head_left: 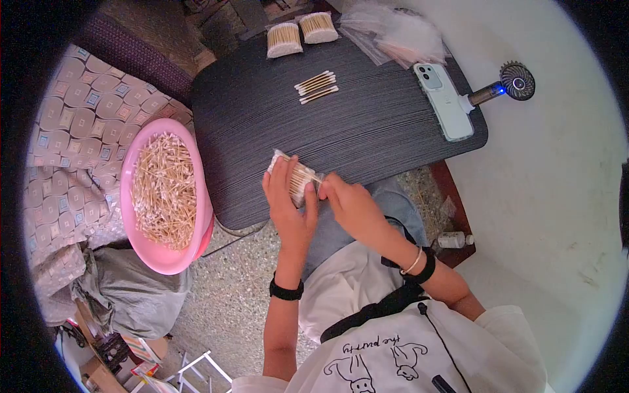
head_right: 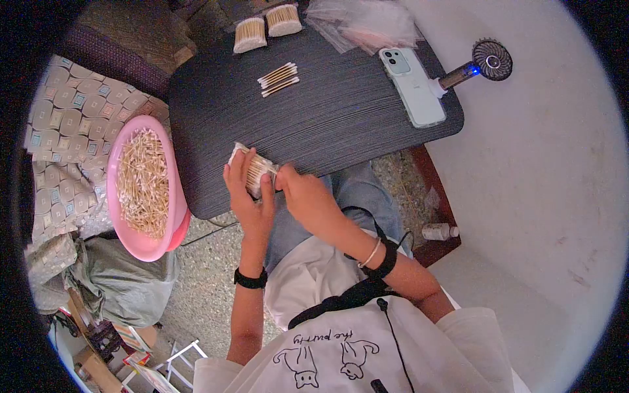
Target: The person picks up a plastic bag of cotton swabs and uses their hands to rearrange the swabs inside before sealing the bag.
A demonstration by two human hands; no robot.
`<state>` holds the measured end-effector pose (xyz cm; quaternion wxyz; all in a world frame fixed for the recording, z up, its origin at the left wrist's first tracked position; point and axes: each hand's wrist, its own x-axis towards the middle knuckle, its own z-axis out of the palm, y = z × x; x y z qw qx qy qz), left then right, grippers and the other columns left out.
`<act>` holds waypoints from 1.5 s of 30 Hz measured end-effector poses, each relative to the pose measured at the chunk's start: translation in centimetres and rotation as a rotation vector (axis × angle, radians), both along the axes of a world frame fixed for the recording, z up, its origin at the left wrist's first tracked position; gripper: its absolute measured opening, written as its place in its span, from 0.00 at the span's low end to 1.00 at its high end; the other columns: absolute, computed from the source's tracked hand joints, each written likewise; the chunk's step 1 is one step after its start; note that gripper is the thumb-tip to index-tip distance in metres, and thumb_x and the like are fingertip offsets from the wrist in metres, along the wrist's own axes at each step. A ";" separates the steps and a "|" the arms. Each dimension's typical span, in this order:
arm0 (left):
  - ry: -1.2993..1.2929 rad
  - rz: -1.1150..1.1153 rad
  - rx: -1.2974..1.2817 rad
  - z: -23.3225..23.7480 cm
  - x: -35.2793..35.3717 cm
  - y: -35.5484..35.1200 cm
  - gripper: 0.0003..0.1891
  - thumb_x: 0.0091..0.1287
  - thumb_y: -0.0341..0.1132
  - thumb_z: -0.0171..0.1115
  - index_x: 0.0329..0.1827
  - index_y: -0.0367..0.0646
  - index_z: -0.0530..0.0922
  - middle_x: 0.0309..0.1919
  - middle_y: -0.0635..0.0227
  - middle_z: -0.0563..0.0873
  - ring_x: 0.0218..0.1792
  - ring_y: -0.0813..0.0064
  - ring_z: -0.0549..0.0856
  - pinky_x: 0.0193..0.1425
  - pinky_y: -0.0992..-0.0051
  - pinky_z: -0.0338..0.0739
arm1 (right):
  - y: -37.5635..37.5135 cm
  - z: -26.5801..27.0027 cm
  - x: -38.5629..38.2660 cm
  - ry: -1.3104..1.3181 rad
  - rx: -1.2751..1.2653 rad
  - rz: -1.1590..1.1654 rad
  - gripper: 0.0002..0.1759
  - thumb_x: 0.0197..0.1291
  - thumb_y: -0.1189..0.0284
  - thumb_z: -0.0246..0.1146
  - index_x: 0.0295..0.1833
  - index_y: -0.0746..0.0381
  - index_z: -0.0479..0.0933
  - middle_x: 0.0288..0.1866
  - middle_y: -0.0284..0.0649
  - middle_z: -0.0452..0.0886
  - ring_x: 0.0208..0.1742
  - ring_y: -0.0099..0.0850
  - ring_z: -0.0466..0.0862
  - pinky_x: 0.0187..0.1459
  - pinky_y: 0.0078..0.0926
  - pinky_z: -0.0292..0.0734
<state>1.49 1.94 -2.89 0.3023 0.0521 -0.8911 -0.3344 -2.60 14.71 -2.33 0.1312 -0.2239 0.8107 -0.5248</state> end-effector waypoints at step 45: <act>-0.064 0.057 0.391 0.3 -1.4 -2.9 0.18 0.63 0.29 0.61 0.56 0.38 0.74 0.52 0.62 0.76 0.54 0.71 0.75 0.61 0.73 0.67 | -1.2 1.4 -0.9 -0.618 -0.352 -0.045 0.10 0.64 0.72 0.59 0.36 0.69 0.78 0.22 0.36 0.80 0.18 0.19 0.77 0.18 0.16 0.70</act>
